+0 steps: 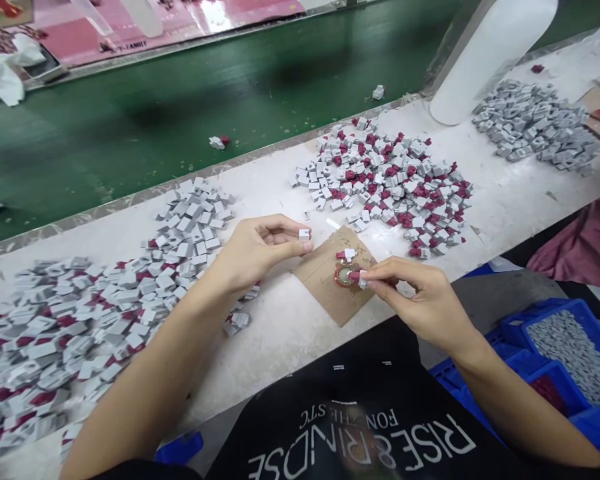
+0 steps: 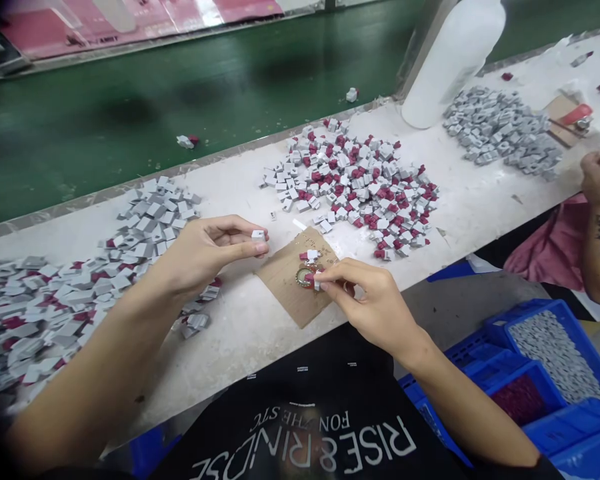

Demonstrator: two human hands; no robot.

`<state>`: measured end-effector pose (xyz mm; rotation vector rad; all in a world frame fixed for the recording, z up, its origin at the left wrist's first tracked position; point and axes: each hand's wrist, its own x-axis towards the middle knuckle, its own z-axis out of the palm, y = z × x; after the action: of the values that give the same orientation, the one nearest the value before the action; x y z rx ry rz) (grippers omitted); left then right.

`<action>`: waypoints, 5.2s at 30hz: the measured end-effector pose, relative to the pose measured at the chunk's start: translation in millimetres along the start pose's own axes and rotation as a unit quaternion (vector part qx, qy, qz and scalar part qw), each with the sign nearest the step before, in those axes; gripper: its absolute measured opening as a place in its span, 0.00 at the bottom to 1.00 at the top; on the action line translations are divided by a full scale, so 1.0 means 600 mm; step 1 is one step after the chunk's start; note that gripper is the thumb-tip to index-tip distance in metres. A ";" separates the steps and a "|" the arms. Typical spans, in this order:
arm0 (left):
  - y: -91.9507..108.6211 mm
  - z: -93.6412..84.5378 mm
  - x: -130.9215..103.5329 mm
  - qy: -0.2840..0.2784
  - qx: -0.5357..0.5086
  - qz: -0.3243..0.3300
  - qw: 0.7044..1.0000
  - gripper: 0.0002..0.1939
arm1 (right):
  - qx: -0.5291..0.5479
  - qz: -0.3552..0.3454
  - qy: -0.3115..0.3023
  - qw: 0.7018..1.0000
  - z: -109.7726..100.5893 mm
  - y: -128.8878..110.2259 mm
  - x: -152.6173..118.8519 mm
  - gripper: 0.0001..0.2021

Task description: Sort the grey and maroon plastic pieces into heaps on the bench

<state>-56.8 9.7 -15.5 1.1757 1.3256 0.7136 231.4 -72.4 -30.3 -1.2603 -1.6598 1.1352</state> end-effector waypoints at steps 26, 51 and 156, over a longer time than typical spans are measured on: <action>0.036 0.088 -0.017 -0.080 -0.183 0.067 0.977 0.23 | 0.230 0.032 0.092 0.968 0.018 -0.011 0.065 0.10; -0.001 -0.372 0.027 0.487 0.028 -0.036 0.872 0.13 | -0.313 -0.123 -0.206 0.919 0.459 -0.173 0.553 0.14; -0.032 0.061 -0.104 0.088 -0.005 0.055 0.995 0.19 | 0.044 -0.017 0.071 0.996 0.029 0.012 -0.018 0.06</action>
<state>-36.7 -62.4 -16.9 1.2066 1.4105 0.9195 220.2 -85.4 -43.0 -1.2233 -1.5046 1.0615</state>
